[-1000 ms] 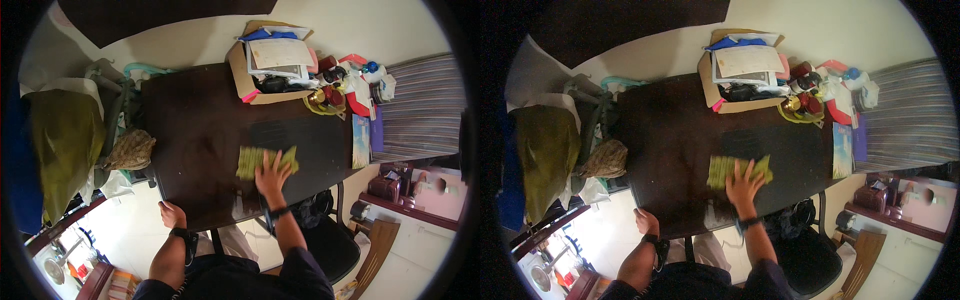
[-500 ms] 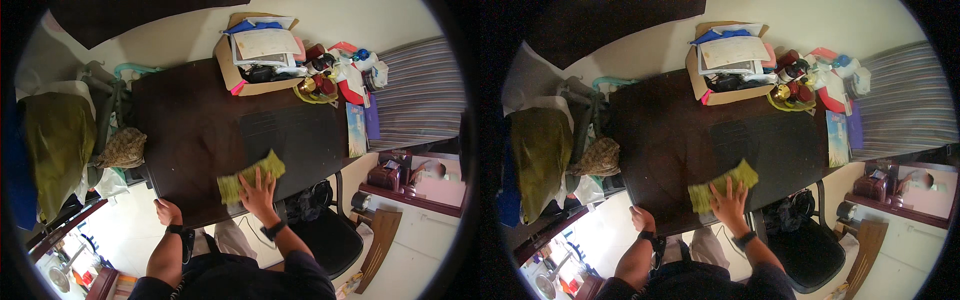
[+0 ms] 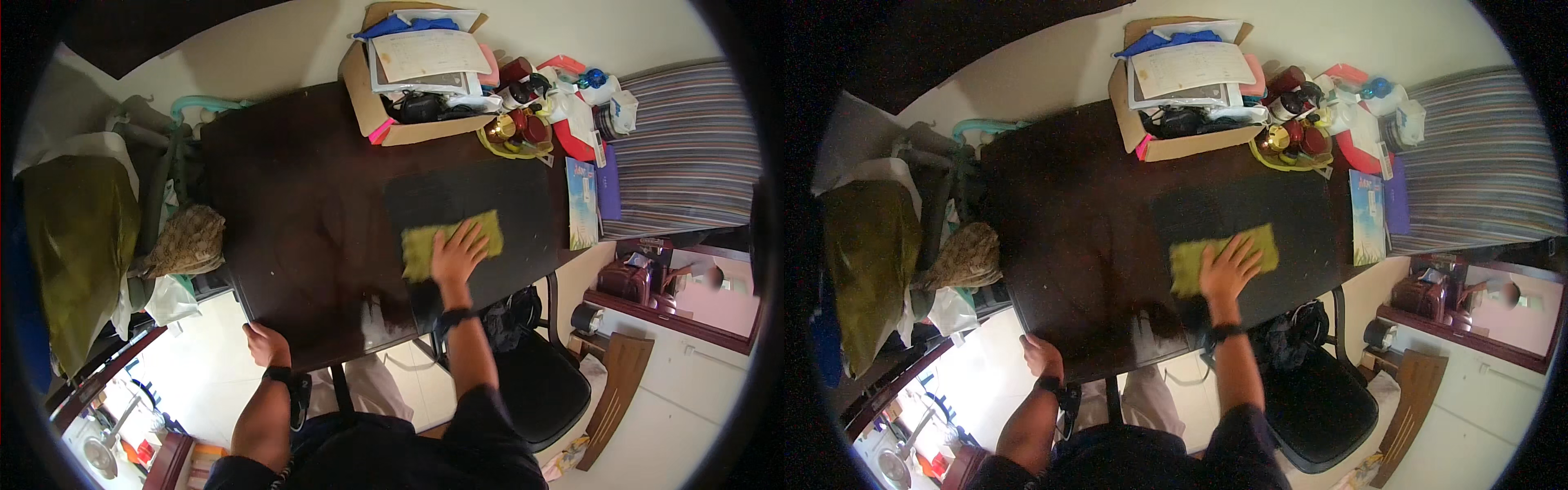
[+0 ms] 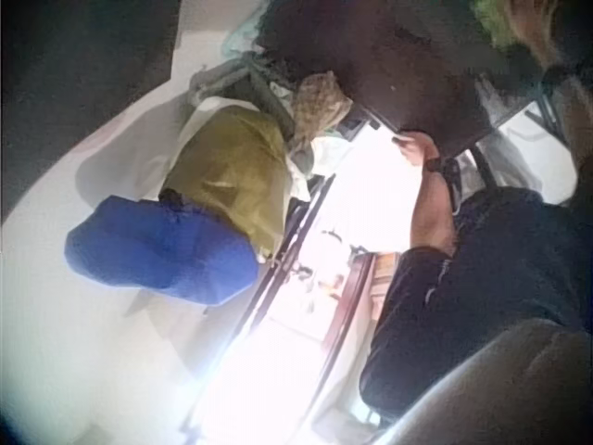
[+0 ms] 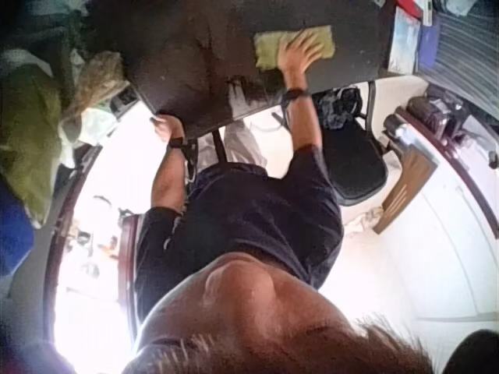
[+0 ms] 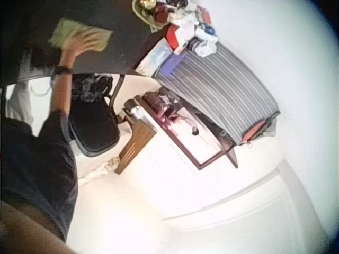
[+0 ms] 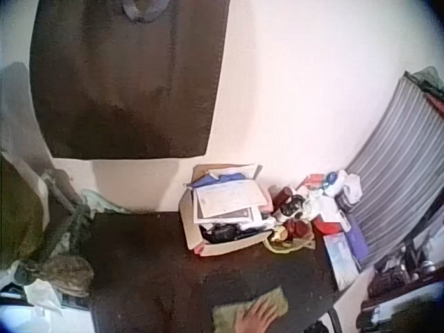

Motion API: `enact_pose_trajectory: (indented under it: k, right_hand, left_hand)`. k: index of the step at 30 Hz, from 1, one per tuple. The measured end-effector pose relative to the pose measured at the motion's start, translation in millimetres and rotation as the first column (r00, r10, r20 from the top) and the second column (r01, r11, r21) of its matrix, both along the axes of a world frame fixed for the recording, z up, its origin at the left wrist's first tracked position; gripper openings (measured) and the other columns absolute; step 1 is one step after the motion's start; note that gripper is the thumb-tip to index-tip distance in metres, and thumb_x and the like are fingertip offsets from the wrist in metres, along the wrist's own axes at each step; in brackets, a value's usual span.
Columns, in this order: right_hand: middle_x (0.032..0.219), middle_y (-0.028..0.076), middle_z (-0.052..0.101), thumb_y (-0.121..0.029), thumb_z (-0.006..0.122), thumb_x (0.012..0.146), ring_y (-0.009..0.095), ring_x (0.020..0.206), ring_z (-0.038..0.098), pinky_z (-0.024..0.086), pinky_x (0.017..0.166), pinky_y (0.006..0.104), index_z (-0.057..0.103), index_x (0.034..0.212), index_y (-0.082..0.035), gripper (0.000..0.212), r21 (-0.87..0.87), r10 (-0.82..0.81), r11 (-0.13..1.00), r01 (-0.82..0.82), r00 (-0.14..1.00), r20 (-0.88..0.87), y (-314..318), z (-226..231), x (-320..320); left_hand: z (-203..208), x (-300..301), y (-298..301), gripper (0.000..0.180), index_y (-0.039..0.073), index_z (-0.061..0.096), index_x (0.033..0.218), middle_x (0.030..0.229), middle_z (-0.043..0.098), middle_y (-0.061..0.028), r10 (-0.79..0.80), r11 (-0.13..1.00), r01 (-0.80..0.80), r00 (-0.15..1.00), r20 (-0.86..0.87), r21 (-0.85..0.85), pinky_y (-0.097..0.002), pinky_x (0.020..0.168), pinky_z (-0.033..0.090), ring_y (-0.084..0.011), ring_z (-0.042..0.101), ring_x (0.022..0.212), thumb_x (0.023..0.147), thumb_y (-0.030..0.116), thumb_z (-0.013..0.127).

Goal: Wiping a desk and then wiping the seat of a rolling chair with a cloth.

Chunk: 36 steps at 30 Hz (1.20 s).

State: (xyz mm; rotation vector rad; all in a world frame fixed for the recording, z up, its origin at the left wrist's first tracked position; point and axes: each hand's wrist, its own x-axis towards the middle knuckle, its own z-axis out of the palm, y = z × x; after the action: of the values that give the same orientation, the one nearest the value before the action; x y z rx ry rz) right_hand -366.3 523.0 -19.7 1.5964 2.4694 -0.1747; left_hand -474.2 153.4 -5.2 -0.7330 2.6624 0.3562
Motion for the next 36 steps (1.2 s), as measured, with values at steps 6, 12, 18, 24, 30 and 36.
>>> enact_pose_trajectory:
  k: [6,12,18,24,30,36]
  right_hand:
    - [0.156,0.023,0.009,-0.051,0.026,0.096,0.048,0.141,0.007,0.007,0.112,0.0606,0.017,0.149,-0.001,0.073,0.053,-0.065,0.996,0.067,0.997,-0.044,81.2,5.3,-103.0]
    - [0.152,0.023,0.023,-0.043,0.043,0.092,0.045,0.141,0.016,0.011,0.113,0.0562,0.036,0.142,0.002,0.067,0.04,0.506,0.862,-0.505,0.853,-0.127,-82.6,23.1,-41.2]
    - [0.154,0.023,0.018,-0.045,0.041,0.094,0.047,0.141,0.011,0.006,0.112,0.0614,0.032,0.143,0.004,0.069,-0.104,0.402,0.912,-0.396,0.915,0.045,-110.7,24.6,52.5]
    - [0.157,0.021,0.002,-0.047,0.027,0.099,0.05,0.141,-0.002,0.003,0.11,0.0638,0.014,0.149,0.003,0.072,-0.001,0.093,0.996,-0.093,0.996,-0.015,-3.3,9.7,-90.6]
    - [0.152,0.022,0.024,-0.046,0.035,0.096,0.048,0.14,0.015,0.01,0.11,0.0621,0.035,0.143,0.002,0.067,0.056,0.538,0.843,-0.535,0.835,-0.113,-111.3,18.1,-140.0]
    - [0.148,0.022,0.032,-0.041,0.047,0.091,0.041,0.139,0.024,0.014,0.11,0.0609,0.043,0.137,0.002,0.062,-0.189,0.638,0.715,-0.673,0.739,-0.219,-191.0,29.8,5.5]
  left_hand:
    - [-8.5,1.7,13.0,0.053,0.008,0.048,0.129,0.115,0.062,-0.0206,-0.017,1.0,0.017,1.0,-0.02,-0.025,-0.0559,0.085,0.044,-0.0447,0.058,0.102,0.097,0.043,0.026]
    - [-12.4,2.3,0.5,0.054,0.01,0.048,0.13,0.116,0.062,-0.0212,-0.031,0.999,0.03,0.997,-0.066,-0.024,-0.0568,0.085,0.044,-0.0454,0.058,0.102,0.097,0.045,0.025]
    - [-12.4,4.9,1.6,0.052,0.011,0.049,0.127,0.116,0.062,-0.0192,0.01,0.997,-0.013,0.999,-0.031,-0.076,-0.0564,0.083,0.045,-0.045,0.058,0.101,0.096,0.045,0.026]
    - [-2.9,3.9,11.3,0.046,0.008,0.051,0.116,0.106,0.065,-0.0196,-0.007,0.998,0.006,1.0,-0.026,-0.056,-0.0577,0.078,0.045,-0.0464,0.059,0.094,0.096,0.043,0.027]
    - [-3.1,1.9,11.5,0.041,0.011,0.051,0.109,0.101,0.065,-0.0209,-0.014,1.0,0.013,0.999,-0.051,-0.023,-0.0589,0.075,0.044,-0.0472,0.06,0.09,0.096,0.042,0.027]
    - [4.9,0.4,8.7,0.043,0.009,0.051,0.107,0.101,0.065,-0.0212,-0.005,1.0,0.005,0.998,-0.055,-0.001,-0.058,0.076,0.045,-0.0461,0.06,0.091,0.096,0.043,0.027]
